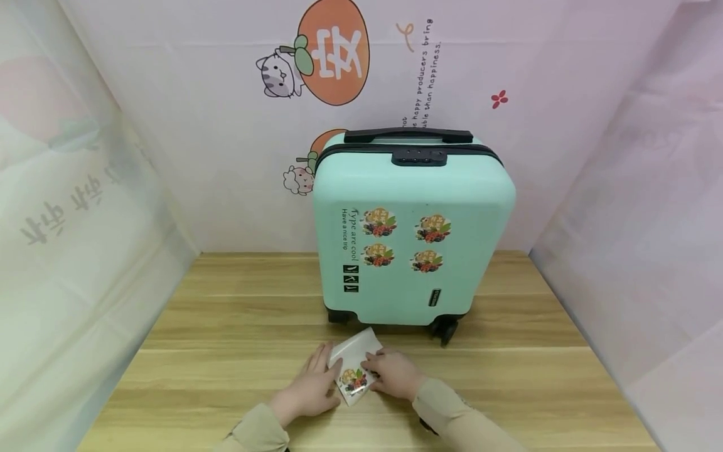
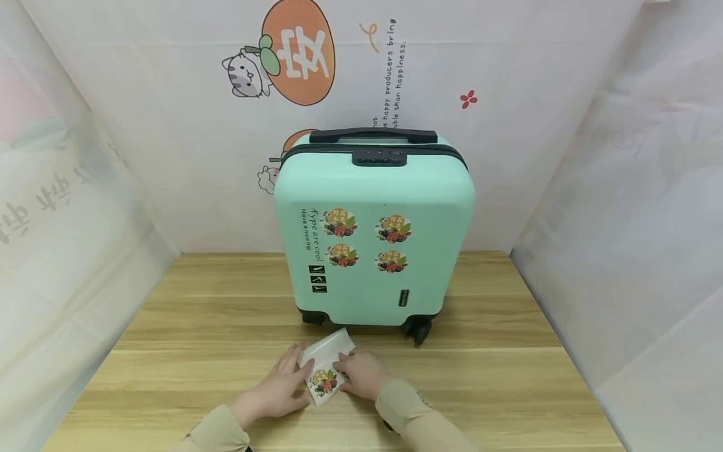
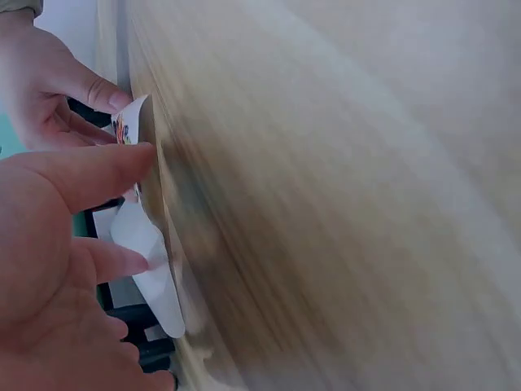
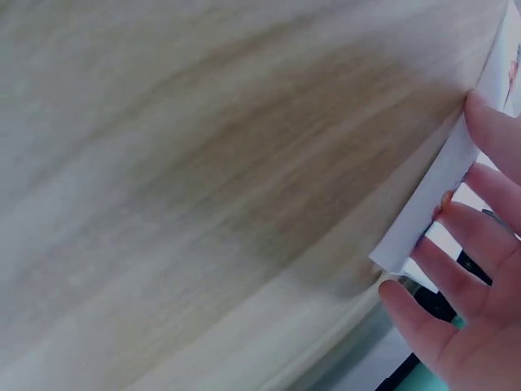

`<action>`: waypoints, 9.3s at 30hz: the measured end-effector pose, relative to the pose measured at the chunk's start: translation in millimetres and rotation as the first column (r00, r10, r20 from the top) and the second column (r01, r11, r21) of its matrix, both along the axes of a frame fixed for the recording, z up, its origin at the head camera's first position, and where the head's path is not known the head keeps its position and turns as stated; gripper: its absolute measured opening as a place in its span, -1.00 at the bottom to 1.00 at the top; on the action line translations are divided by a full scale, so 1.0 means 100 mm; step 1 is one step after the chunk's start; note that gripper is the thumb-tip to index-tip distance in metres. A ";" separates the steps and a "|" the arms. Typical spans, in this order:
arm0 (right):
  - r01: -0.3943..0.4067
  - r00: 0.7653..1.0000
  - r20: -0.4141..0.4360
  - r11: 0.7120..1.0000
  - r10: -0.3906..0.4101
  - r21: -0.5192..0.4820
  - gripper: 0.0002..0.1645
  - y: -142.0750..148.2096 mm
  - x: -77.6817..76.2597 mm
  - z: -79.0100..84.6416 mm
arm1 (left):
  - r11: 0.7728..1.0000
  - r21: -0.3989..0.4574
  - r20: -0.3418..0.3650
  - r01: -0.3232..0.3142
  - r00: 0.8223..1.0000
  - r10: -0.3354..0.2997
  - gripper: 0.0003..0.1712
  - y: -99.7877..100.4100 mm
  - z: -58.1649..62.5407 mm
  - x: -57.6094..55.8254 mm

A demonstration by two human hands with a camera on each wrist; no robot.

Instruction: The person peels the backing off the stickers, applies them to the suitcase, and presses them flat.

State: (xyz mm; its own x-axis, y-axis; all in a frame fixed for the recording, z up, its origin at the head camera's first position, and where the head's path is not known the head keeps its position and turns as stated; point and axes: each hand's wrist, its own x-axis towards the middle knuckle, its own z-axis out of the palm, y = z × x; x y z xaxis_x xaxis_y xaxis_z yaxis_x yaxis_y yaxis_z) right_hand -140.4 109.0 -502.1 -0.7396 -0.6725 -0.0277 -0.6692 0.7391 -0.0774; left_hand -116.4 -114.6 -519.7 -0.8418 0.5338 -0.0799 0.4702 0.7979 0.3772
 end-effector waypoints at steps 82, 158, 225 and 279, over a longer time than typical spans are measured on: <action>-0.350 0.809 -0.582 0.728 -0.082 -0.589 -0.70 0.04 -0.01 0.51 | 0.375 0.790 0.474 -0.485 0.871 0.127 -0.64 0.23 0.82 -0.19; -0.345 0.809 -0.571 0.672 -0.142 -0.655 -0.80 -0.12 -0.09 0.35 | 0.329 0.799 0.518 -0.504 0.854 0.050 -0.63 0.40 0.65 -0.14; 0.503 0.855 0.510 0.378 -0.088 -0.777 -0.73 -0.06 0.00 0.56 | 0.262 0.676 0.667 -0.689 0.723 0.181 -0.49 -0.07 0.06 -0.15; 0.641 0.727 0.686 0.331 0.028 -0.693 -0.73 -0.06 0.09 0.55 | 0.513 0.793 0.229 -0.329 0.941 0.249 -0.82 0.40 0.84 -0.02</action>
State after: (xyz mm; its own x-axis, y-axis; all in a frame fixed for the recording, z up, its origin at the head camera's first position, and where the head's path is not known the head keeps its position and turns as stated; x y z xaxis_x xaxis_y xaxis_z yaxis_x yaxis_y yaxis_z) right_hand -131.7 102.5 -447.0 -0.9620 -0.2689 -0.0472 0.0058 0.1528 -0.9882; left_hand -118.9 -74.5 -435.5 -0.9740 0.1302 0.1852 0.2102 0.2161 0.9535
